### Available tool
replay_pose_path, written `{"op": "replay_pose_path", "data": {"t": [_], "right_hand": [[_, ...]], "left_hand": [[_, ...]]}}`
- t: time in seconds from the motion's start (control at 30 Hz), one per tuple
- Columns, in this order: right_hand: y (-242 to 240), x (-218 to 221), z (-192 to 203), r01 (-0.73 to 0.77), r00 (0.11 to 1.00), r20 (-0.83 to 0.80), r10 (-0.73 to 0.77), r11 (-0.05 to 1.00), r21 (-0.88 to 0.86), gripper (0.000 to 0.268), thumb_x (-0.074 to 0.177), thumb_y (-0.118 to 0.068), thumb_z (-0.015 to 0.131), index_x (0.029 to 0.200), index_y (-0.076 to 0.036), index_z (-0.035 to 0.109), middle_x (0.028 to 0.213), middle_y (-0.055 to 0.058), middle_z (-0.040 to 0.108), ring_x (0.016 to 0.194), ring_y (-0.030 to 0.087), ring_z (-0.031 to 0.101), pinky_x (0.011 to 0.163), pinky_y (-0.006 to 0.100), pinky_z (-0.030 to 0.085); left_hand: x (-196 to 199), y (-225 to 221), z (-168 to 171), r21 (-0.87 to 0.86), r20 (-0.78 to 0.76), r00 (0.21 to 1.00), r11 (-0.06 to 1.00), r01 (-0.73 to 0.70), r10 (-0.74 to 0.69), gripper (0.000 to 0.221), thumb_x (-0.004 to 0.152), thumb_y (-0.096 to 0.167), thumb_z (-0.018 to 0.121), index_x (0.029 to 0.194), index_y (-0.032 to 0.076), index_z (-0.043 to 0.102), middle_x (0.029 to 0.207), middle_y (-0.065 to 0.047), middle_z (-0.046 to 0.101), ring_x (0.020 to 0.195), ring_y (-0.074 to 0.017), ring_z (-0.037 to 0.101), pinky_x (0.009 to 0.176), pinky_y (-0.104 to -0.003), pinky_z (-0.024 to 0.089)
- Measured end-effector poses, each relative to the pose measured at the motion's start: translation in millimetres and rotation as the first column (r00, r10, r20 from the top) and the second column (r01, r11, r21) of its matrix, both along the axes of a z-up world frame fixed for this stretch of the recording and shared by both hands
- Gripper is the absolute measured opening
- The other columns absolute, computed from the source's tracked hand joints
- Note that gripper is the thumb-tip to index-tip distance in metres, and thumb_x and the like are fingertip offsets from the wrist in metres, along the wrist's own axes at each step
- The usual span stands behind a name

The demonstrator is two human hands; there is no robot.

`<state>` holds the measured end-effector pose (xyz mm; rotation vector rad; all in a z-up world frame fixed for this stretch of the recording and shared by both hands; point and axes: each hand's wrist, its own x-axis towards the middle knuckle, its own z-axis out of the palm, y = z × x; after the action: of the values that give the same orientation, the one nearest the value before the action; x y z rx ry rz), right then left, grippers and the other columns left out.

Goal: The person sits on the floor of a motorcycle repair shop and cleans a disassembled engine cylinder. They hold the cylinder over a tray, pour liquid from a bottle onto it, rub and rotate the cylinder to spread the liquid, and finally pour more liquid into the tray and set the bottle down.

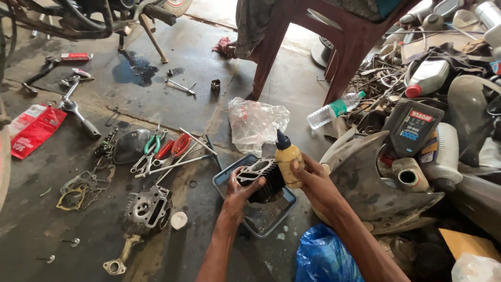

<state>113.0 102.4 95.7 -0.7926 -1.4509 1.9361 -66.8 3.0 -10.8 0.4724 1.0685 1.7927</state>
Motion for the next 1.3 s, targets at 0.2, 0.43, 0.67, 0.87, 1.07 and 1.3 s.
{"op": "replay_pose_path", "data": {"t": [0.2, 0.43, 0.67, 0.87, 1.07, 1.3], "right_hand": [[-3.1, 7.5, 3.9, 0.001, 0.996, 0.088, -0.003, 1.0, 0.024, 0.062, 0.095, -0.024, 0.065, 0.15, -0.002, 0.047, 0.132, 0.008, 0.065, 0.118, 0.017, 0.062, 0.101, 0.034, 0.05], [-15.2, 58.8, 48.4, -0.117, 0.789, 0.56, -0.252, 0.833, 0.54, 0.065, 0.084, -0.027, 0.076, 0.142, -0.007, 0.055, 0.126, 0.008, 0.071, 0.115, 0.02, 0.068, 0.097, 0.034, 0.053], [-19.6, 68.1, 94.4, -0.582, 0.646, 0.549, -0.531, 0.123, 0.804, 0.062, 0.071, -0.028, 0.082, 0.127, -0.008, 0.065, 0.115, 0.011, 0.067, 0.106, 0.033, 0.062, 0.086, 0.045, 0.053], [-24.0, 54.2, 123.5, -0.708, 0.598, 0.558, -0.575, -0.053, 0.704, 0.061, 0.071, -0.024, 0.079, 0.128, -0.007, 0.063, 0.122, 0.01, 0.065, 0.108, 0.03, 0.059, 0.086, 0.046, 0.051], [-26.6, 43.6, 136.8, -0.75, 0.607, 0.567, -0.556, -0.165, 0.641, 0.063, 0.074, -0.023, 0.077, 0.132, -0.007, 0.062, 0.124, 0.012, 0.064, 0.108, 0.029, 0.059, 0.085, 0.045, 0.049], [-36.5, 31.6, 148.8, -0.795, 0.593, 0.604, -0.532, -0.269, 0.543, 0.064, 0.076, -0.02, 0.073, 0.137, -0.007, 0.06, 0.123, 0.011, 0.064, 0.109, 0.027, 0.06, 0.087, 0.045, 0.048]], "left_hand": [[12.9, -7.6, -32.7, 0.241, 0.285, 0.957, 0.97, -0.022, -0.049, 0.074, 0.086, 0.047, 0.078, 0.136, -0.002, 0.056, 0.119, -0.011, 0.066, 0.111, -0.0227, 0.062, 0.094, -0.038, 0.053], [20.0, 8.9, -67.0, 0.286, 0.527, 0.84, 0.958, -0.037, -0.125, 0.062, 0.09, 0.049, 0.067, 0.133, 0.005, 0.061, 0.127, -0.007, 0.069, 0.117, -0.02, 0.066, 0.101, -0.035, 0.054], [25.1, 2.3, -36.9, 0.238, 0.656, 0.742, 0.971, -0.03, -0.138, 0.072, 0.088, 0.067, 0.06, 0.133, 0.01, 0.063, 0.124, -0.014, 0.07, 0.107, -0.0303, 0.071, 0.081, -0.051, 0.059], [27.5, 7.7, -32.2, 0.244, 0.677, 0.715, 0.97, 0.008, -0.176, 0.074, 0.086, 0.072, 0.058, 0.132, 0.015, 0.063, 0.124, -0.011, 0.069, 0.108, -0.0298, 0.069, 0.081, -0.053, 0.06], [31.0, 10.1, -14.3, 0.27, 0.69, 0.702, 0.963, -0.023, -0.176, 0.075, 0.082, 0.073, 0.056, 0.128, 0.015, 0.064, 0.121, -0.012, 0.07, 0.11, -0.0305, 0.068, 0.081, -0.053, 0.063], [29.3, 26.8, -63.4, 0.493, 0.585, 0.756, 0.869, -0.045, -0.293, 0.062, 0.106, 0.066, 0.057, 0.131, 0.009, 0.064, 0.116, -0.012, 0.071, 0.1, -0.0262, 0.067, 0.069, -0.043, 0.057]]}}
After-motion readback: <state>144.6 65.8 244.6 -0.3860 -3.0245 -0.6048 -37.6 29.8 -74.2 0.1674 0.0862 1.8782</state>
